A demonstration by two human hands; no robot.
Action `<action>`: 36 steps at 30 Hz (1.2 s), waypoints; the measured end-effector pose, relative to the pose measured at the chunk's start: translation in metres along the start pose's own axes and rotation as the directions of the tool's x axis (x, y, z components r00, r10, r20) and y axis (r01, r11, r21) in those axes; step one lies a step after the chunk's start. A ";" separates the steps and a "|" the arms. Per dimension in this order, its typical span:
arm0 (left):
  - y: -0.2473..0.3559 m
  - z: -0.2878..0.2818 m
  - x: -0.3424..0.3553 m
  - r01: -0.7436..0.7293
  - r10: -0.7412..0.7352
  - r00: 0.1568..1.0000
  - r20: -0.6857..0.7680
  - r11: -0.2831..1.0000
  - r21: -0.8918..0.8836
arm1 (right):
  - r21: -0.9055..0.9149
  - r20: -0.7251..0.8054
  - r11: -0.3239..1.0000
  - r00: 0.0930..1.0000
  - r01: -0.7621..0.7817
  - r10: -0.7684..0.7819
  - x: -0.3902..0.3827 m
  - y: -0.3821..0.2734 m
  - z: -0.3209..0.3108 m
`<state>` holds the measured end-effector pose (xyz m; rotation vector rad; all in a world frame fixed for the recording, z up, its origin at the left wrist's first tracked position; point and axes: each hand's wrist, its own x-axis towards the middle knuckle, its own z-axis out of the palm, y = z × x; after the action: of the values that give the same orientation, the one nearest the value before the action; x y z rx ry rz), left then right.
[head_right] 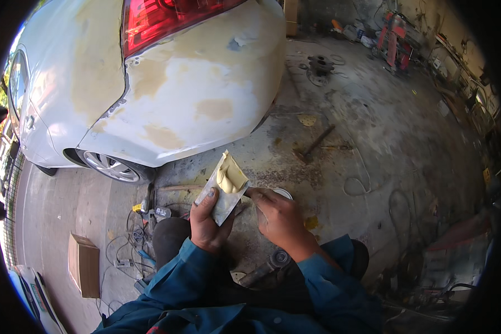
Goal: The person grinds the rear bumper of a white car with an angle grinder, then mixes and applies body filler with a putty knife, and uses a scraper to smooth the surface. The work is performed in a cluttered garage with tools and containers visible on the floor.
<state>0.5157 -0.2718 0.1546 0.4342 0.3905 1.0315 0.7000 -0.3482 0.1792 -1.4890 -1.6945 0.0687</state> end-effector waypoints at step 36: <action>0.077 -0.030 0.007 -0.285 0.254 0.958 -0.133 0.897 -0.338 | -0.021 -0.497 0.972 0.842 0.232 -0.211 0.332 -0.147 0.027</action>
<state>0.4476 -0.2270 0.1682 0.1191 0.2143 1.3663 0.5941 -0.1009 0.4250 -1.1409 -1.4130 -0.3768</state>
